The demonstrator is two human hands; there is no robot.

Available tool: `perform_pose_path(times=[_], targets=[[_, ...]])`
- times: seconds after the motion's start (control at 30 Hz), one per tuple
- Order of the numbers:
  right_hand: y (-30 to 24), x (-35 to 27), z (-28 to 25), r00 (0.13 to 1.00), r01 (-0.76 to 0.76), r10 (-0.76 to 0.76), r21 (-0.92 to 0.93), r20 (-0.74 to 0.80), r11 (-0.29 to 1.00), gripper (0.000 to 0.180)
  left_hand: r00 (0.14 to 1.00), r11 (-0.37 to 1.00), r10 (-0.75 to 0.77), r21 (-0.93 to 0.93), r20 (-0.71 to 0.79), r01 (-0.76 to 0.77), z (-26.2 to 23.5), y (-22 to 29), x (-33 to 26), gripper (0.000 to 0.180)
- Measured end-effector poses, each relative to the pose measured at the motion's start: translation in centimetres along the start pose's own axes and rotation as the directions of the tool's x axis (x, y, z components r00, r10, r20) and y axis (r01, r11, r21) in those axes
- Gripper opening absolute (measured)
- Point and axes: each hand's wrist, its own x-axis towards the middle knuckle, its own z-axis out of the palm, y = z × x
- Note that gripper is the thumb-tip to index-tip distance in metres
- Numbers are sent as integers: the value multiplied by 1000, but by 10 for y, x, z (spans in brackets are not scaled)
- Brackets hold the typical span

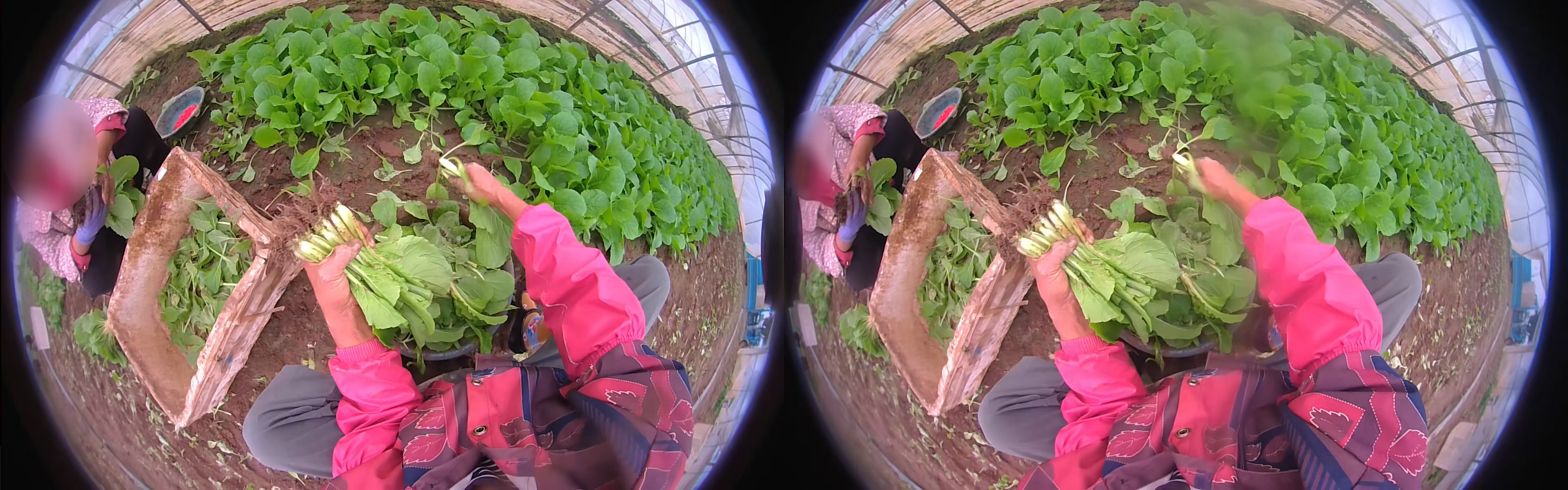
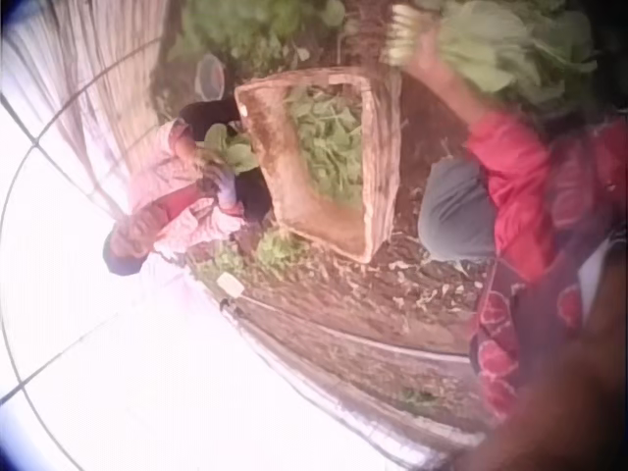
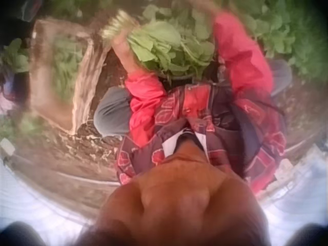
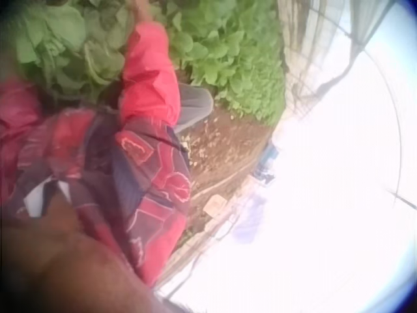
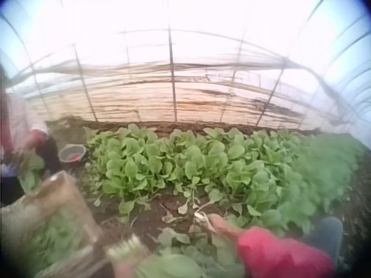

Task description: The person harvests leafy green vegetables by hand, pulling them from the soil and placing them into a basket. Another person works nearby, also harvesting and placing vegetables into a crate.

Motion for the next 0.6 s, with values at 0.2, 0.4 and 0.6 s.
perform_pose_path(times=[0.2,0.4,0.6], targets=[[-47,-25,-19,997,78,-40,836,-68,543,17,981,983,-181,55,74,177,20,-17,-11,33],[-66,-37,-22,997,80,-30,895,-75,439,16,930,944,-330,54,160,325,35,-35,-18,35],[-82,-56,-31,996,22,-86,853,27,521,21,922,928,-370,0,118,372,16,-18,-15,35]])
